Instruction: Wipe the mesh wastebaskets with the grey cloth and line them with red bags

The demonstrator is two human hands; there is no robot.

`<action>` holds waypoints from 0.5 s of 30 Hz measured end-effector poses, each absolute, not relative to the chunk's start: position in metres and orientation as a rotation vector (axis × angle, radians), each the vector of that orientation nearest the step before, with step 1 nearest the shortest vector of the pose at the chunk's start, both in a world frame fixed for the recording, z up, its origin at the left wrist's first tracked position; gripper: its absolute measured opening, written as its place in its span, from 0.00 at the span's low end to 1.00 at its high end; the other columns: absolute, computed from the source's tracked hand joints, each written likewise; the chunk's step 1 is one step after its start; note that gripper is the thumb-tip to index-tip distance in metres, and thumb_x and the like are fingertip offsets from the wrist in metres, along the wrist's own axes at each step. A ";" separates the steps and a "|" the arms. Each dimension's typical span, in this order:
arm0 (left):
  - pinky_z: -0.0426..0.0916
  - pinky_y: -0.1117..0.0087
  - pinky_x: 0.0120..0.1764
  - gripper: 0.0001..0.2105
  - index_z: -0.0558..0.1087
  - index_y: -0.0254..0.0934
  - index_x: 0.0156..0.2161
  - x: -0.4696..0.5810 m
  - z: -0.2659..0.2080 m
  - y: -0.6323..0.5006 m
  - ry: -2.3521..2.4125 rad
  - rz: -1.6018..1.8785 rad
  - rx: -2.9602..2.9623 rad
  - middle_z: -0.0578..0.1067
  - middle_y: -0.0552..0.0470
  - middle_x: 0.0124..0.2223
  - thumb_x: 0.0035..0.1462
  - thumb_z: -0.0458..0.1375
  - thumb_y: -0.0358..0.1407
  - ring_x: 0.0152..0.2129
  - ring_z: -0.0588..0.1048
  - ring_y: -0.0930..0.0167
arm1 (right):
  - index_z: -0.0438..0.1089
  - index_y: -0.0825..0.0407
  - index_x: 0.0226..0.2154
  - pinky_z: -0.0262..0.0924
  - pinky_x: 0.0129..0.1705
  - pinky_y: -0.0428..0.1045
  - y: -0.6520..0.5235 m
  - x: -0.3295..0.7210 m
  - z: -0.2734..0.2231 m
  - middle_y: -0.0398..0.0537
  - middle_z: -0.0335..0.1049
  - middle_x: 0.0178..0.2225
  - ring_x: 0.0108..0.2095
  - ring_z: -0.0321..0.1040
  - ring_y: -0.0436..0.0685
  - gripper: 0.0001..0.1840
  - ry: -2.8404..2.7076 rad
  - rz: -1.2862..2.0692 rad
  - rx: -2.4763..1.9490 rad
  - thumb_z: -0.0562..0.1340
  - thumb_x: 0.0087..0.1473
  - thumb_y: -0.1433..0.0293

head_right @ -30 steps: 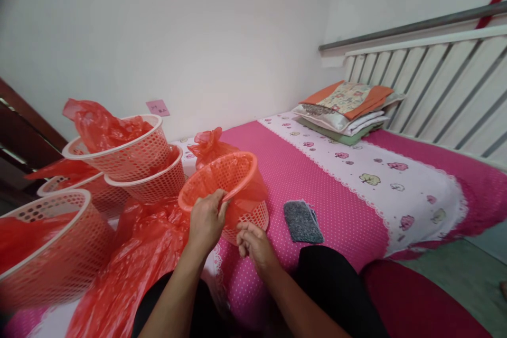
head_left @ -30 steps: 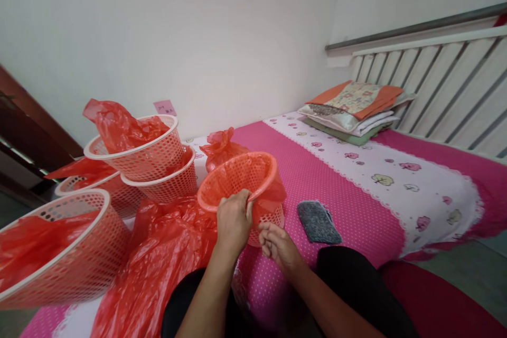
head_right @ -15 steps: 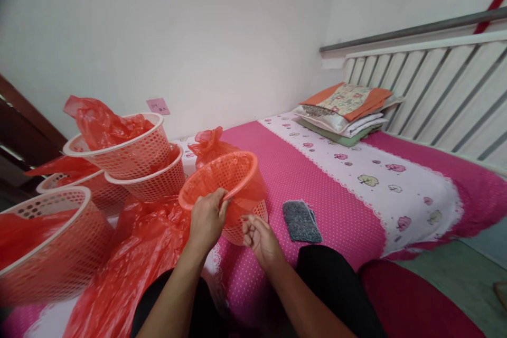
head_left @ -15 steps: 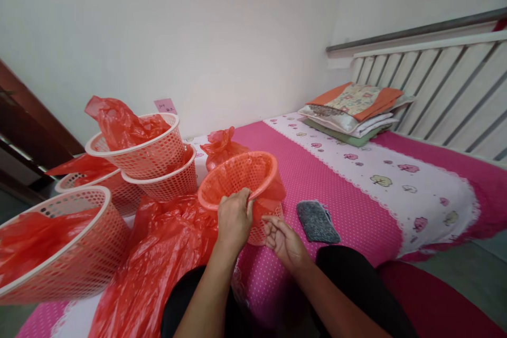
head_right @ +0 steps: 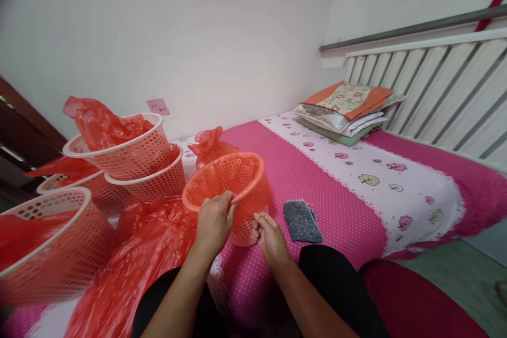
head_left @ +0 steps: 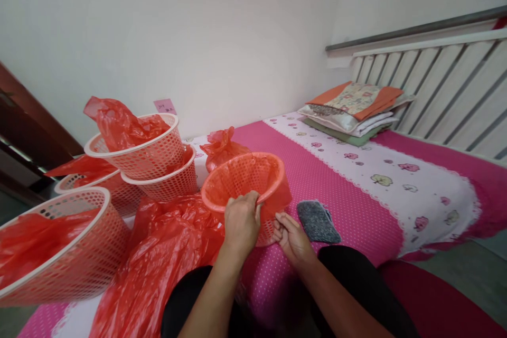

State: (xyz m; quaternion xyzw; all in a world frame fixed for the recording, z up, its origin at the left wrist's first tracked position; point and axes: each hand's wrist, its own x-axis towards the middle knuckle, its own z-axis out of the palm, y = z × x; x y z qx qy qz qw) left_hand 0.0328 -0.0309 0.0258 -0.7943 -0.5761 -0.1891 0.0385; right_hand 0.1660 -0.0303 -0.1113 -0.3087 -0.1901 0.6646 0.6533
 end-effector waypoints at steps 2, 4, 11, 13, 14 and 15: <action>0.61 0.62 0.41 0.04 0.75 0.40 0.42 0.040 0.025 -0.034 -1.752 -0.546 -2.448 0.84 0.49 0.39 0.68 0.57 0.31 0.39 0.81 0.61 | 0.72 0.51 0.29 0.51 0.22 0.43 -0.028 0.171 -0.117 0.36 0.64 0.22 0.21 0.56 0.45 0.24 -0.442 1.484 -0.733 0.81 0.37 0.57; 0.60 0.61 0.40 0.05 0.75 0.40 0.42 0.048 0.022 -0.036 -1.730 -0.527 -2.459 0.83 0.49 0.39 0.69 0.57 0.31 0.39 0.81 0.60 | 0.72 0.52 0.28 0.52 0.22 0.43 -0.025 0.176 -0.121 0.37 0.65 0.22 0.21 0.57 0.46 0.25 -0.455 1.482 -0.768 0.81 0.35 0.57; 0.60 0.60 0.40 0.07 0.75 0.39 0.40 0.066 0.007 -0.044 -1.685 -0.547 -2.481 0.82 0.47 0.37 0.69 0.55 0.31 0.37 0.79 0.59 | 0.70 0.52 0.26 0.54 0.21 0.43 -0.023 0.194 -0.130 0.40 0.69 0.22 0.19 0.60 0.47 0.23 -0.487 1.494 -0.882 0.79 0.35 0.59; 0.63 0.59 0.41 0.05 0.76 0.38 0.41 0.068 0.004 -0.047 -1.658 -0.591 -2.497 0.82 0.46 0.38 0.68 0.57 0.32 0.38 0.79 0.58 | 0.70 0.52 0.26 0.56 0.21 0.43 -0.021 0.204 -0.134 0.41 0.71 0.22 0.19 0.63 0.48 0.20 -0.456 1.436 -0.934 0.77 0.36 0.63; 0.64 0.58 0.42 0.04 0.76 0.38 0.43 0.069 0.002 -0.048 -1.641 -0.619 -2.506 0.82 0.46 0.39 0.67 0.59 0.33 0.39 0.79 0.58 | 0.70 0.52 0.27 0.57 0.21 0.44 -0.020 0.212 -0.135 0.42 0.71 0.22 0.19 0.64 0.49 0.18 -0.428 1.386 -0.961 0.76 0.36 0.65; 0.65 0.57 0.43 0.06 0.76 0.37 0.46 0.070 0.001 -0.049 -1.620 -0.649 -2.515 0.82 0.45 0.41 0.66 0.61 0.34 0.40 0.79 0.57 | 0.69 0.51 0.28 0.59 0.21 0.44 -0.018 0.221 -0.136 0.41 0.72 0.23 0.20 0.65 0.49 0.17 -0.396 1.323 -0.984 0.75 0.36 0.66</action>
